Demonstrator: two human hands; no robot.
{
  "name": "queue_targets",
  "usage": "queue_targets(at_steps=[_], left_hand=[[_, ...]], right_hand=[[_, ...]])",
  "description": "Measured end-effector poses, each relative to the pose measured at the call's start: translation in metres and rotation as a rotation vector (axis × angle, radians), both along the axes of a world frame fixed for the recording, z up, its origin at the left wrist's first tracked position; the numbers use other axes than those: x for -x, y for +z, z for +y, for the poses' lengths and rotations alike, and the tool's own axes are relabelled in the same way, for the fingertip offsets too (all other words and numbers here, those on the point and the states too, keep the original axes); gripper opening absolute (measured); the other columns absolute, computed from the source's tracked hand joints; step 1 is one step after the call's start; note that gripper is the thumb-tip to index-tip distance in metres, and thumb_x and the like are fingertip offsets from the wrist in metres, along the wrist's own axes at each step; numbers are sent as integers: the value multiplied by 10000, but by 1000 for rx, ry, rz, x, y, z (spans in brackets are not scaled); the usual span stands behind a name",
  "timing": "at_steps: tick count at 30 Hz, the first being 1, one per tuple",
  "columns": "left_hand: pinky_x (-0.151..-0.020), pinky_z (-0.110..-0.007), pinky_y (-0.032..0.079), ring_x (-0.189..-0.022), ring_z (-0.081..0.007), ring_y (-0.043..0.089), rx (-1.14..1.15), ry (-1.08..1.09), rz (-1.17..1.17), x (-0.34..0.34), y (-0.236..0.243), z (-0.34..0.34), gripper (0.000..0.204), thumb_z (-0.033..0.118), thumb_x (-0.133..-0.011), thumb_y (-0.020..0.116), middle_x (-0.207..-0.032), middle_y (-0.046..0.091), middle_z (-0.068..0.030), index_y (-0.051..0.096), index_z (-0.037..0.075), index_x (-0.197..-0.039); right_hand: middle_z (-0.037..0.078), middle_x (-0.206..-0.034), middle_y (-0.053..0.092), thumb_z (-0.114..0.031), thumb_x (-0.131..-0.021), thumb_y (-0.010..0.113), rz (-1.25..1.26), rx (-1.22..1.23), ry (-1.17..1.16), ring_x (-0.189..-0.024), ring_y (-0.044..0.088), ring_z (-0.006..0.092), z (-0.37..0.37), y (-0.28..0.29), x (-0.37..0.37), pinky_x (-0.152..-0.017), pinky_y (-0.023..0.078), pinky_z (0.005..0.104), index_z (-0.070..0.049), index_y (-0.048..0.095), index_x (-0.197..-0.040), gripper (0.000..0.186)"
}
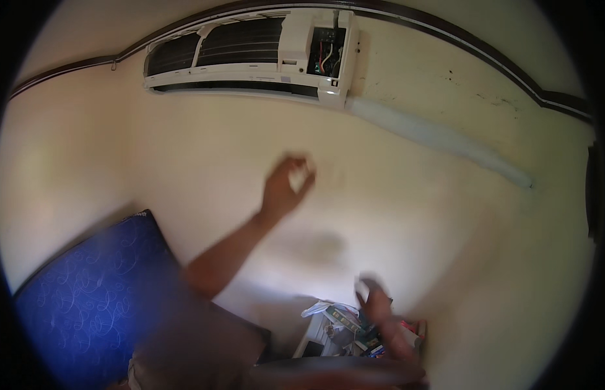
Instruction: The person installs a wall-mounted air conditioner by securing the electrical box, attaching the main unit, and snapping on the front panel. They use a screwdriver and a power drill to fasten screws and align components.
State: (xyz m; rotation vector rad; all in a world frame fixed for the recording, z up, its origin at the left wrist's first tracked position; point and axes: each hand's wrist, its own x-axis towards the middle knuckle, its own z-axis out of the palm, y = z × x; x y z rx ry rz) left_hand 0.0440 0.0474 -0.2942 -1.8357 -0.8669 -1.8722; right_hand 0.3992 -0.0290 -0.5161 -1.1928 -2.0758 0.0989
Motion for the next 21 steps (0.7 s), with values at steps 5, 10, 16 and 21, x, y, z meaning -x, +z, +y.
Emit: queue_targets(at_steps=[5,10,16,21], left_hand=[[-934,-461,564,-1089,-360,696,-272,490,-37,41,232,-22,746,463,-842,848,-1187,691,-226,595,-78,-1289],[-886,-431,598,-1011,-379,756,274,388,-47,34,304,-31,977,604,-781,814,-1053,749,-266,545,-165,-1320],[-798,-414,608,-874,-334,779,328,561,159,38,322,-26,737,616,-768,800,-897,771,-196,733,-55,-1066],[-728,-391,604,-770,-301,768,365,572,174,39,329,-36,577,598,-725,812,-778,760,-138,797,24,-784]], right_hand=[[177,-1371,648,-126,-981,700,-17,-944,229,-1321,587,397,46,335,112,-1124,488,485,-118,731,-1303,324],[128,-1334,655,-27,-907,674,16,-1237,122,-1265,604,342,73,477,193,-1063,508,482,-114,754,-1266,378],[35,-1400,616,-58,-895,670,-52,-1242,-47,-1375,494,320,105,475,201,-1116,445,540,-206,777,-1266,413],[10,-1461,572,-12,-868,661,-64,-1184,-90,-1401,457,378,105,474,210,-1092,478,501,-247,784,-1271,483]])
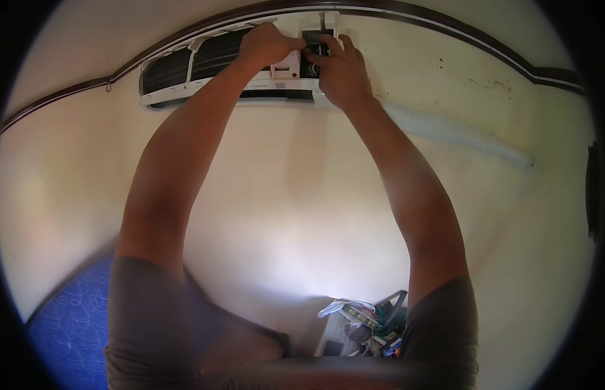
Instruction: The person installs a wall-mounted air conditioner by securing the electrical box, attaching the main unit, and snapping on the front panel. They use a screwdriver and a power drill to fasten screws and align components.
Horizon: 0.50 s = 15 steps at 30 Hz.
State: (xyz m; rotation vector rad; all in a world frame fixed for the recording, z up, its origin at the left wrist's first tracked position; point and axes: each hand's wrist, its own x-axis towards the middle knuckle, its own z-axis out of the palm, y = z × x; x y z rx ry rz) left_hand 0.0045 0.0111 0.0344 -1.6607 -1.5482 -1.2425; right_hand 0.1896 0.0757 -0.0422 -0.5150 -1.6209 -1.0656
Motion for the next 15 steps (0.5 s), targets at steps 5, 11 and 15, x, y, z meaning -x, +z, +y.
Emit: queue_targets(at_steps=[5,11,15], left_hand=[[-675,-383,600,-703,-270,750,34,-15,-61,-3,-1,-6,604,606,-691,819,-724,740,-129,793,9,-782],[-685,-383,606,-701,-267,750,25,-13,-55,4,1,2,626,620,-669,838,-711,736,-122,781,4,-764],[-674,-386,591,-669,-259,725,17,-54,-51,11,1,9,662,642,-693,844,-677,717,-108,772,-12,-757]], right_hand=[[25,-1521,511,-58,-930,634,-12,135,-120,-1425,428,437,-12,2,6,-1141,444,556,-235,781,-1283,422],[53,-1563,450,-130,-1016,596,-59,209,-272,-1441,412,447,-19,7,8,-1209,371,639,-231,756,-1325,362],[54,-1567,454,-108,-998,600,-78,147,-224,-1441,423,437,-11,5,3,-1182,402,635,-256,732,-1362,414]])
